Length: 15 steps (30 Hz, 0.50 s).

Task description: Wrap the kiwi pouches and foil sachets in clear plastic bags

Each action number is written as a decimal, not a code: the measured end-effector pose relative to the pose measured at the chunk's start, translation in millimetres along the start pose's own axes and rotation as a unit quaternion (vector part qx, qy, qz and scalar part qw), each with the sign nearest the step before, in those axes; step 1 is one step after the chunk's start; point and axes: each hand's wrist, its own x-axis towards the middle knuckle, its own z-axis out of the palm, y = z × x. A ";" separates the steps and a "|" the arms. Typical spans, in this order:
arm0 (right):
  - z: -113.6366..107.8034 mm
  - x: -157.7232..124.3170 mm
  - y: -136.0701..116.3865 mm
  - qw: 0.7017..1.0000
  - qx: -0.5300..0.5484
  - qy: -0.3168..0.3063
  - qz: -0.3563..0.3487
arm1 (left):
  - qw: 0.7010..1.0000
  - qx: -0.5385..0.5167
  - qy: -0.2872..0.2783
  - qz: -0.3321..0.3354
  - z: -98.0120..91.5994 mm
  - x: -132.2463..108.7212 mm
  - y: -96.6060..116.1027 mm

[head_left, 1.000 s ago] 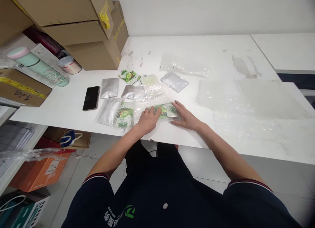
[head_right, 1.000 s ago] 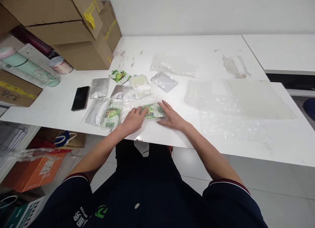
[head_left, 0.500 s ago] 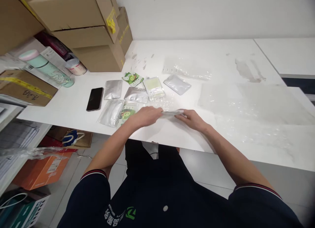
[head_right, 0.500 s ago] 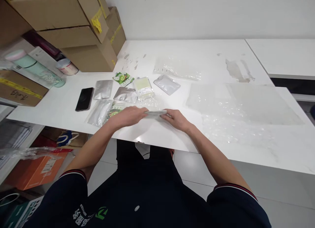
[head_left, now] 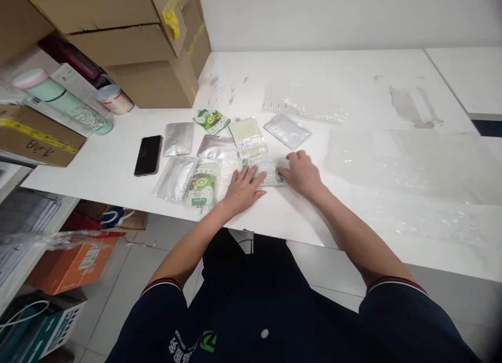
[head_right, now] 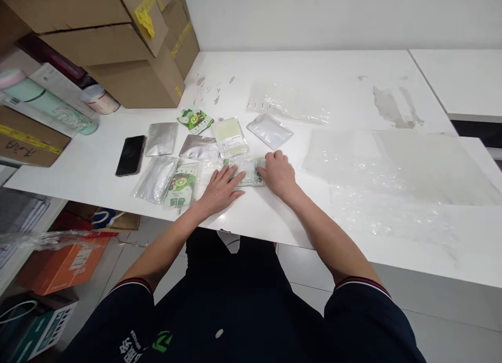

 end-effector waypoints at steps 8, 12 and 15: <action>-4.3 31.2 -10.0 0.987 0.033 -0.150 -0.040 | 0.997 -0.006 -0.041 0.064 -3.7 -2.0 -12.3; -13.4 20.7 -3.7 0.956 0.142 -0.258 0.001 | 0.994 0.009 -0.038 0.097 -12.7 -13.9 -9.5; -20.2 -3.4 4.1 0.869 0.363 -0.335 0.035 | 0.996 0.022 0.013 0.084 -16.0 -20.5 -9.8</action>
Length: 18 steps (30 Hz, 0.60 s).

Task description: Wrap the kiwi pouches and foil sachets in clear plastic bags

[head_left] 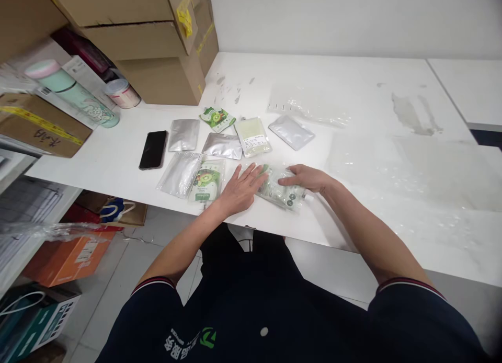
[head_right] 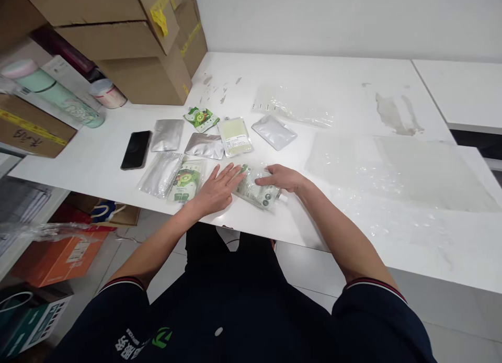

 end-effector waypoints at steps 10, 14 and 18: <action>40.4 -57.2 29.1 0.941 0.337 -0.008 -0.016 | 0.964 -0.190 0.188 -0.005 5.8 11.8 -2.6; 56.6 -50.8 31.4 0.942 0.322 0.056 -0.079 | 0.856 -0.464 0.213 -0.086 2.5 16.0 15.3; 72.6 -41.6 24.7 0.930 0.326 0.121 -0.121 | 0.744 -0.651 0.085 -0.125 -3.5 6.8 20.0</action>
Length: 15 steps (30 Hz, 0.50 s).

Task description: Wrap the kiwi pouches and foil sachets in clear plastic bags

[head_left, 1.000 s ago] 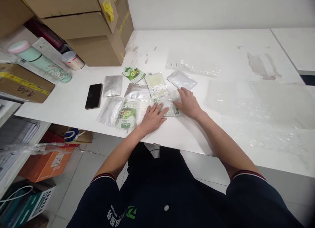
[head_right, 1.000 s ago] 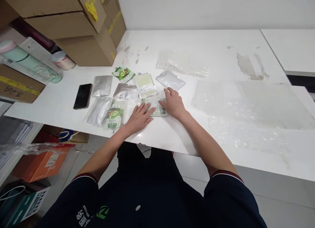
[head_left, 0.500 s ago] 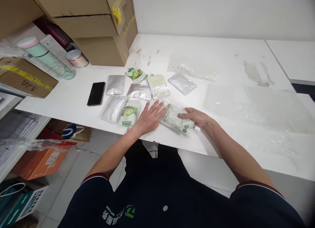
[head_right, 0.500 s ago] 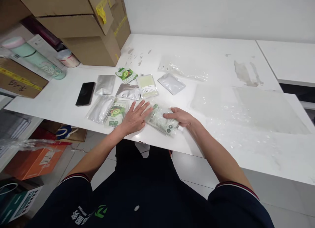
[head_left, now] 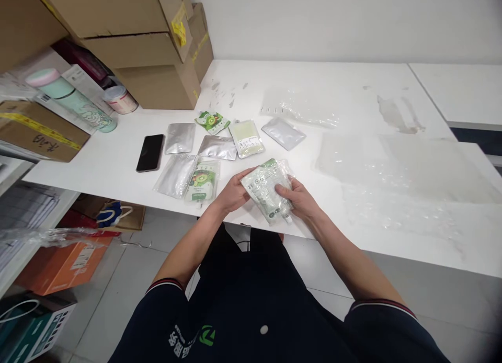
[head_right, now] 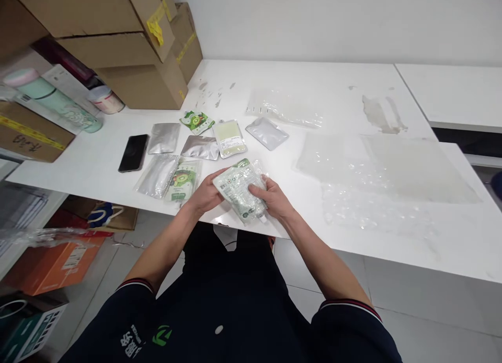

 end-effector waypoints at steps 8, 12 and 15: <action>37.8 22.4 14.2 0.997 0.062 0.023 0.030 | 0.982 -0.114 0.087 -0.122 -16.6 -28.0 1.8; 60.1 44.5 22.2 0.994 0.036 0.092 0.035 | 0.953 0.189 0.142 -0.188 -22.5 -46.2 12.9; 71.1 60.6 22.6 0.989 -0.077 0.127 0.021 | 0.881 0.425 0.185 -0.089 -22.4 -50.6 18.2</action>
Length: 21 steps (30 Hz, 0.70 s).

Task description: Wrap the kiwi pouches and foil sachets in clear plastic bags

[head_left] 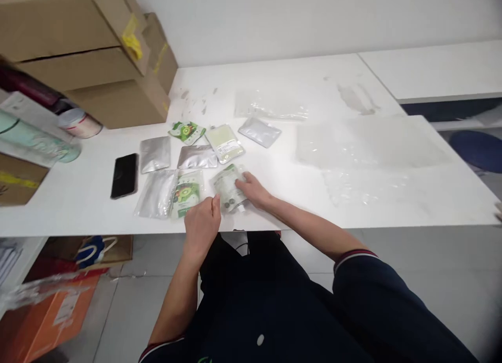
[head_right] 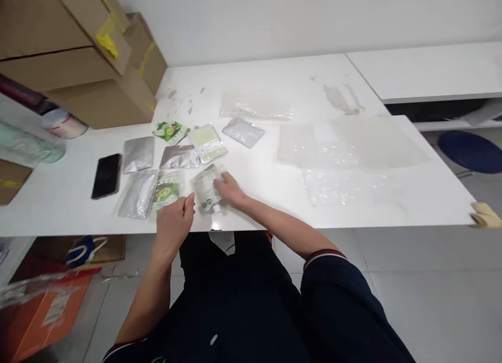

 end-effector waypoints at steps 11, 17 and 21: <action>-87.0 -22.6 -49.6 0.803 -0.581 0.044 -0.120 | 0.957 0.202 -0.039 0.205 52.5 34.3 -13.3; -185.3 -9.9 -55.2 0.677 -0.682 0.273 -0.046 | 0.953 0.215 -0.040 0.209 50.4 29.7 -8.8; -212.1 -8.4 -64.7 0.765 -0.505 0.363 -0.168 | 0.965 0.148 -0.023 0.216 39.6 30.7 -1.2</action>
